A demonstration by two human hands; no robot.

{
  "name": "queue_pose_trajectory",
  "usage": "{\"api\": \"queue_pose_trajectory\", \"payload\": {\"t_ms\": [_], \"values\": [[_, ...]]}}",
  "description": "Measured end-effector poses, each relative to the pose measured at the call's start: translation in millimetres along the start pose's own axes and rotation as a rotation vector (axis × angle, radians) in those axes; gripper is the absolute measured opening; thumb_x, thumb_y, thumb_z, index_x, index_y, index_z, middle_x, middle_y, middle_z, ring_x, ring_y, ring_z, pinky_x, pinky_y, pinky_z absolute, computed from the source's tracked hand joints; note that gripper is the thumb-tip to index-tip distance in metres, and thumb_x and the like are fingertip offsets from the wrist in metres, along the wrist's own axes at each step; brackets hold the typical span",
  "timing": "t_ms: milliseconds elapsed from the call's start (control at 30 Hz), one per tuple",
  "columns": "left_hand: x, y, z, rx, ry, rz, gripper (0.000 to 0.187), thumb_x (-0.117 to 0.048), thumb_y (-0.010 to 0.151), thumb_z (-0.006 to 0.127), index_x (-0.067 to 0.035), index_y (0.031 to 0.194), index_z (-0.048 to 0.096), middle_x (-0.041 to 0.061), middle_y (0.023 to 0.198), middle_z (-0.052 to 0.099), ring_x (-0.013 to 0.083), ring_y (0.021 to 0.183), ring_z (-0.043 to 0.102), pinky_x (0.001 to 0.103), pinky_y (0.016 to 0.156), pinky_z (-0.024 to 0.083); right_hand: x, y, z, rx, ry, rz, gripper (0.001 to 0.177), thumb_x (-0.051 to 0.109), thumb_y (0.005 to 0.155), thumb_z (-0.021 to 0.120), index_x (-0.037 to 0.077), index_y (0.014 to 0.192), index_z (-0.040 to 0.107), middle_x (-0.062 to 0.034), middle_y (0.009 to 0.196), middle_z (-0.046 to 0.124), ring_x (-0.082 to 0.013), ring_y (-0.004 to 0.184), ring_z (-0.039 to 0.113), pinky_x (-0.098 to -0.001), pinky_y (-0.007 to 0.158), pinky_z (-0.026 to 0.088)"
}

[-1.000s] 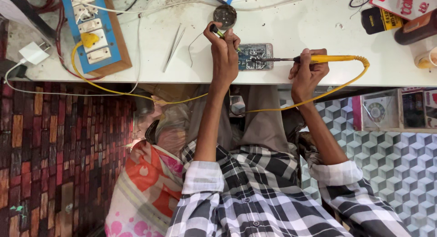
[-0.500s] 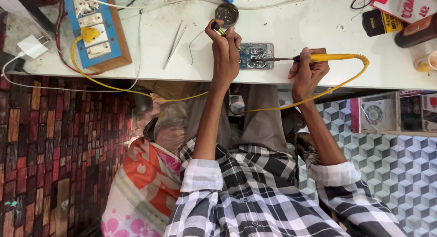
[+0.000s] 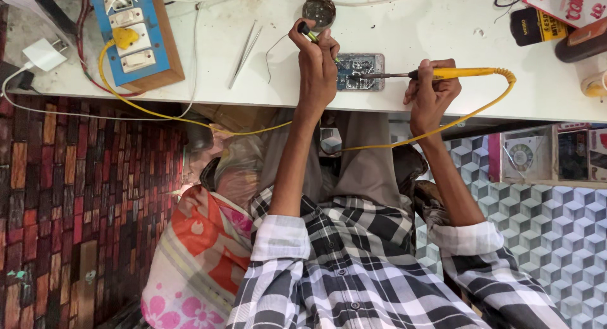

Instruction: The person uses a soldering iron and solder wire to apply solder to multiple points on a small circuit board placed on a cluttered workbench. The person repeatedly melts solder onto the board while holding the components steady.

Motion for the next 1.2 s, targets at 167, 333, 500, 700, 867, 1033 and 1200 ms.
{"api": "queue_pose_trajectory", "payload": {"t_ms": [167,333,500,700,867,1033,1200], "values": [[-1.1,-1.2,0.1,-0.007,-0.007,0.018,0.024,-0.025,0.117,0.035,-0.009,0.13,0.024,0.005,0.072,0.044,0.0153,0.066,0.044,0.035,0.063,0.04,-3.5,-0.2,-1.4,-0.001,0.037,0.003,0.021,0.014,0.114,0.06,0.002,0.1,0.05,-0.0031,0.072,0.05,-0.0113,0.056,0.051,-0.0275,0.049,0.043],[-0.3,-0.5,-0.7,-0.008,-0.006,0.041,0.026,-0.026,0.117,0.036,-0.008,0.131,0.023,0.006,0.074,0.045,0.0157,0.067,0.045,0.035,0.064,0.041,-6.6,-0.1,-2.5,0.02,0.078,-0.011,0.021,0.014,0.114,0.059,0.003,0.101,0.048,-0.0018,0.074,0.045,-0.0089,0.054,0.042,-0.0284,0.049,0.042],[2.3,-1.8,0.6,-0.009,0.006,0.052,0.027,-0.025,0.116,0.037,-0.008,0.132,0.023,0.006,0.072,0.044,0.0157,0.065,0.046,0.035,0.065,0.043,-8.4,-1.2,-7.2,0.01,0.078,-0.031,0.022,0.013,0.115,0.056,0.003,0.099,0.046,-0.0006,0.071,0.041,-0.0083,0.05,0.037,-0.0293,0.048,0.041],[3.6,-2.6,-0.8,-0.016,0.016,0.075,0.025,-0.021,0.116,0.037,-0.007,0.131,0.022,0.005,0.073,0.045,0.0157,0.067,0.046,0.034,0.065,0.043,-8.5,-2.3,-6.3,0.034,0.073,-0.041,0.02,0.013,0.115,0.055,0.003,0.1,0.046,-0.0014,0.07,0.043,-0.0099,0.051,0.041,-0.0298,0.049,0.043],[-0.5,-3.6,-3.3,-0.022,0.003,0.099,0.026,-0.024,0.117,0.035,-0.008,0.133,0.022,0.006,0.076,0.045,0.0156,0.069,0.043,0.034,0.066,0.041,-5.5,-3.5,-5.2,0.002,0.07,-0.072,0.02,0.012,0.115,0.057,0.002,0.101,0.047,-0.0027,0.073,0.045,-0.0098,0.052,0.041,-0.0301,0.05,0.043],[1.3,-2.4,-0.9,-0.021,-0.084,-0.019,0.032,-0.033,0.115,0.039,-0.008,0.132,0.028,0.005,0.075,0.051,0.0136,0.069,0.048,0.032,0.066,0.044,-3.3,-4.8,-4.7,-0.022,0.069,-0.054,0.018,0.012,0.114,0.057,0.002,0.102,0.048,-0.0014,0.071,0.045,-0.0097,0.053,0.045,-0.0278,0.05,0.044],[2.0,-1.9,-8.6,-0.078,-0.17,-0.054,0.035,-0.038,0.115,0.04,-0.008,0.131,0.032,0.005,0.073,0.051,0.0134,0.068,0.048,0.03,0.067,0.042,-5.9,-4.1,-6.1,-0.051,0.039,-0.053,0.019,0.011,0.113,0.059,0.001,0.099,0.05,-0.0015,0.068,0.047,-0.0098,0.051,0.047,-0.0273,0.049,0.044]]}}
Point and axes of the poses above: each hand's wrist, its own y-axis towards the middle knuckle, its own z-axis out of the palm, x = y × z, the point moved 9 cm from there along y, towards the middle knuckle
